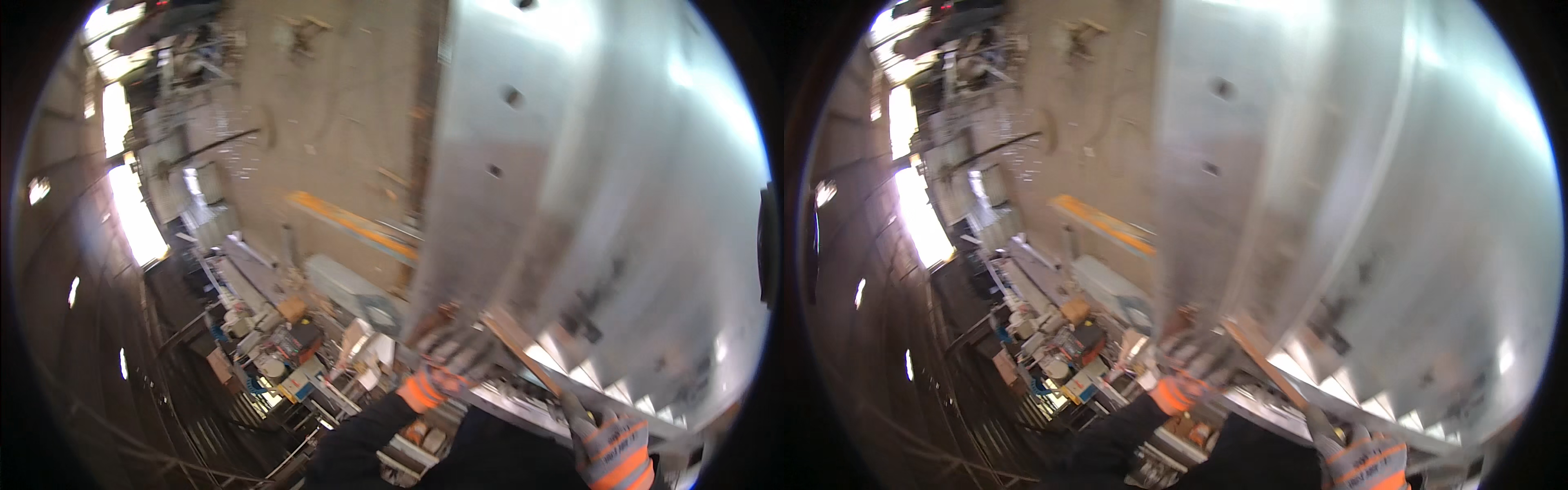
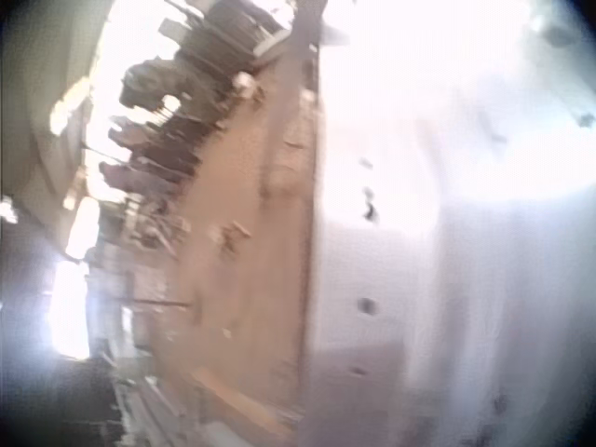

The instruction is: The person uses a hammer and a wooden block to tap along the edges and seams of a large curved metal panel with a Greek key pattern. They repeatedly strike the panel to smooth or align the edges, then reposition the panel to work on different sections.

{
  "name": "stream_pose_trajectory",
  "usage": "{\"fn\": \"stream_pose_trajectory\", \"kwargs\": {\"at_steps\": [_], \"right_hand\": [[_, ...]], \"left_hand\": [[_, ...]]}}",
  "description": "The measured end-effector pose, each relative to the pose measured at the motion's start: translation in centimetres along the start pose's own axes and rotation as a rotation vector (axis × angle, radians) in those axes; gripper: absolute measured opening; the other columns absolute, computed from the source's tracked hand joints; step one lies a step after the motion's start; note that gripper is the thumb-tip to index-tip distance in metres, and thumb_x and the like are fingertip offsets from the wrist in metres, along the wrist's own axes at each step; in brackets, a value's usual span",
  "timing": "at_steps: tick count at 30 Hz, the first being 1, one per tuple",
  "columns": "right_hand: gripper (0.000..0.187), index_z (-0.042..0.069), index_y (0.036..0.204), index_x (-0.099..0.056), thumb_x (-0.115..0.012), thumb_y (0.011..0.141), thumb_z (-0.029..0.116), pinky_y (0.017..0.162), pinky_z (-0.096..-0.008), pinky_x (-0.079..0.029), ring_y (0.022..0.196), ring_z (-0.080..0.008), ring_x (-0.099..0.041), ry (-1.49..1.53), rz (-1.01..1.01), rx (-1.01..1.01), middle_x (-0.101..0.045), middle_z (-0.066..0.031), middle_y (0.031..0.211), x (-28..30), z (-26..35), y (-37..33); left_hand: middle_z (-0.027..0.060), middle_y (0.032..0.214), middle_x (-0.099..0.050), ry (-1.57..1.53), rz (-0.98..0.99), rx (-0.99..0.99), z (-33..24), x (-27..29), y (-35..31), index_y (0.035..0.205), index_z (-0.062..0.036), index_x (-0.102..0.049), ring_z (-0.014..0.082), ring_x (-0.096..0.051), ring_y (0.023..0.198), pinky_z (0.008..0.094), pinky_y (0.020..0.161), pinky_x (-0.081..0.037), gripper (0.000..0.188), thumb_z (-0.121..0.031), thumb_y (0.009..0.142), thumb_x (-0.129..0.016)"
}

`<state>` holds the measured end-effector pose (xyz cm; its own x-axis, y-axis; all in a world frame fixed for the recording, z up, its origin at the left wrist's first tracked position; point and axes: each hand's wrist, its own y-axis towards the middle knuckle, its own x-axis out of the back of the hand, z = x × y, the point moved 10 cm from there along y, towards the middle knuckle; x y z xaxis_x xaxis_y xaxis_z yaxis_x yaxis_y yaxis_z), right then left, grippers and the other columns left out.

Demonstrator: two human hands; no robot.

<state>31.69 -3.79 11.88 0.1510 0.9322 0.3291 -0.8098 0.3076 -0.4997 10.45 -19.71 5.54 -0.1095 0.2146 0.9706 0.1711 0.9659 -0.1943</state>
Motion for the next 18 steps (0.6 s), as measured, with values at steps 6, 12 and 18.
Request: {"fn": "stream_pose_trajectory", "kwargs": {"at_steps": [6, 12, 18], "right_hand": [[0.05, 0.017, 0.147, -0.075, -0.071, 0.098, 0.009, 0.08, -0.0537, -0.064, 0.092, -0.044, -0.077, -0.024, -0.022, 0.0, -0.078, -0.0234, 0.108, -1.1, -0.8, -2.1], [0.042, 0.019, 0.138, -0.077, -0.073, 0.097, 0.014, 0.067, -0.053, -0.059, 0.074, -0.0382, -0.074, -0.1, 0.021, -0.006, -0.074, -0.019, 0.098, -1.8, -1.8, -3.0], [0.044, 0.019, 0.142, -0.074, -0.073, 0.098, 0.015, 0.062, -0.0524, -0.056, 0.066, -0.0367, -0.07, -0.107, -0.011, 0.047, -0.072, -0.017, 0.094, -1.5, -1.6, -3.1]], "left_hand": [[-0.0008, 0.14, -0.078, -0.147, -0.252, 0.02, -0.1, 2.3, 2.1, 0.122, -0.0316, -0.082, 0.0184, -0.072, 0.123, 0.0491, 0.099, -0.054, 0.043, -0.05, 0.083, -0.077], [0.0015, 0.142, -0.076, -0.157, -0.256, 0.024, -0.1, 3.6, 3.0, 0.127, -0.0266, -0.083, 0.0205, -0.072, 0.124, 0.043, 0.108, -0.054, 0.05, -0.047, 0.081, -0.083], [0.0029, 0.146, -0.077, -0.158, -0.266, 0.012, -0.6, 4.3, 3.4, 0.126, -0.0255, -0.082, 0.0199, -0.073, 0.123, 0.0426, 0.106, -0.055, 0.047, -0.045, 0.084, -0.083]]}}
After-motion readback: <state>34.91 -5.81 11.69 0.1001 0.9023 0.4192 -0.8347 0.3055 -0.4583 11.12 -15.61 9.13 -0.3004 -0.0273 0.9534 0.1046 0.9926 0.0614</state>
